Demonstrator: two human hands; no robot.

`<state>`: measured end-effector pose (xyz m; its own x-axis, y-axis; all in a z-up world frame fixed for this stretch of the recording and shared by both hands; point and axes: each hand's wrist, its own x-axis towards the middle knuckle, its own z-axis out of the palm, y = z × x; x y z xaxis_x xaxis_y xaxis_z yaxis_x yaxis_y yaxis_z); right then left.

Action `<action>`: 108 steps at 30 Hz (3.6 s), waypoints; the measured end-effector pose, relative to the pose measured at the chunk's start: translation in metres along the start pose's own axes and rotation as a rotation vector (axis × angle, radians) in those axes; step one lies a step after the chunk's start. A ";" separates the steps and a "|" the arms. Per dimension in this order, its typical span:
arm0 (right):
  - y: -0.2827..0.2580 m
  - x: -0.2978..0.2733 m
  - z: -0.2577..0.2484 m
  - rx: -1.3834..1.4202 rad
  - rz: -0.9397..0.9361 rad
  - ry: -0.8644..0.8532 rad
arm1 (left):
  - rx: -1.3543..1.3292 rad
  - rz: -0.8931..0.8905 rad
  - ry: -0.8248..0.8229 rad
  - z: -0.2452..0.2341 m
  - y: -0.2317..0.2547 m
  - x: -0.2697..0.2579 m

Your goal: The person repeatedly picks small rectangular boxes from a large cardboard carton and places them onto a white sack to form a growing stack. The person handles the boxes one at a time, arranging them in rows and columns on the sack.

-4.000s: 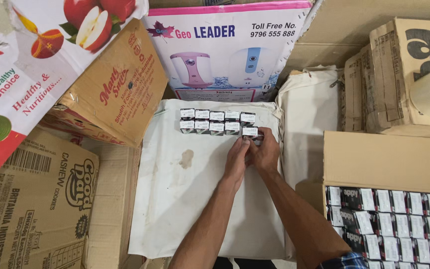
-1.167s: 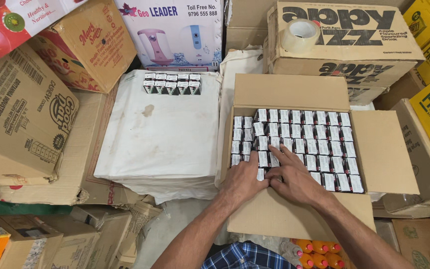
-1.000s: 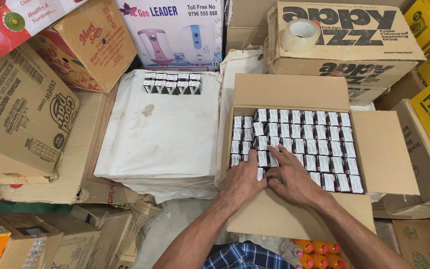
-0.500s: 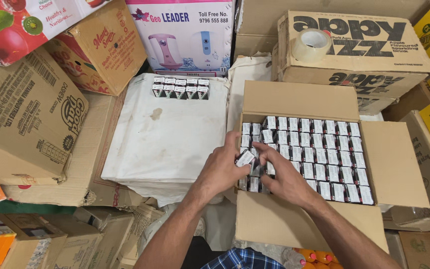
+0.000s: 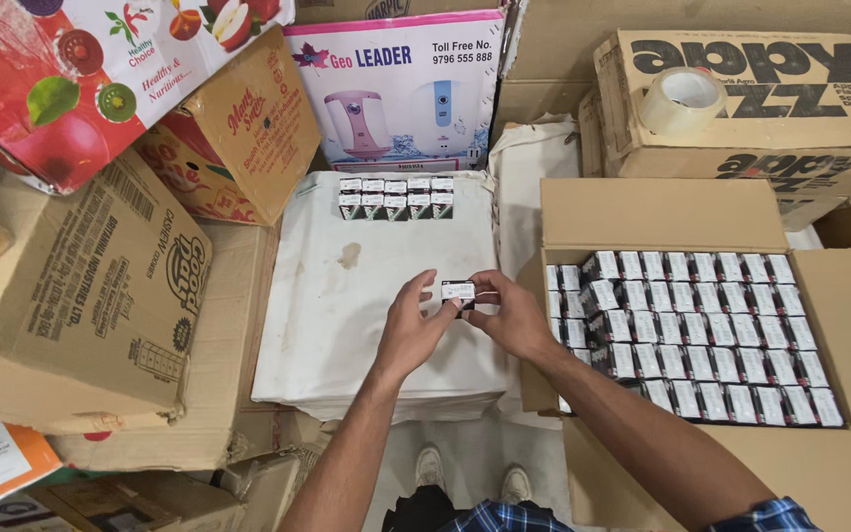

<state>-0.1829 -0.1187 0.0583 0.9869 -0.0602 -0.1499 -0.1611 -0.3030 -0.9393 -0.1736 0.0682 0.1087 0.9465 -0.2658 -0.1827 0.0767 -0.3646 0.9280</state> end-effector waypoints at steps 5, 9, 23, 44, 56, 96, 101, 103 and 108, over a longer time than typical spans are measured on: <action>0.049 0.044 0.052 -0.023 0.141 0.053 | -0.227 -0.096 -0.111 -0.009 -0.037 0.019; 0.074 0.070 0.072 -0.038 0.175 0.066 | -0.383 -0.125 -0.151 -0.024 -0.034 0.027; 0.052 0.131 0.060 -0.136 0.165 0.202 | -0.661 -0.324 -0.243 0.006 -0.107 0.130; 0.046 0.189 0.053 -0.200 0.207 0.186 | -0.704 -0.328 -0.223 0.011 -0.105 0.189; 0.039 0.151 0.050 -0.375 0.268 -0.021 | -0.303 -0.161 -0.291 -0.020 -0.122 0.161; -0.023 -0.126 -0.168 -0.164 0.160 0.134 | -0.184 0.227 -0.622 0.115 0.023 0.008; -0.012 -0.143 -0.188 -0.512 0.228 -0.052 | -0.007 0.272 -0.655 0.151 0.036 -0.018; -0.007 -0.148 -0.191 -0.704 0.201 -0.131 | 0.095 0.338 -0.647 0.165 0.035 -0.023; 0.029 -0.153 -0.192 -0.846 0.234 -0.145 | 0.421 0.336 -0.603 0.184 0.036 -0.035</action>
<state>-0.3404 -0.3014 0.1130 0.9101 -0.1045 -0.4009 -0.2559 -0.9028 -0.3456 -0.2617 -0.0995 0.0888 0.5572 -0.8126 -0.1708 -0.4201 -0.4533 0.7862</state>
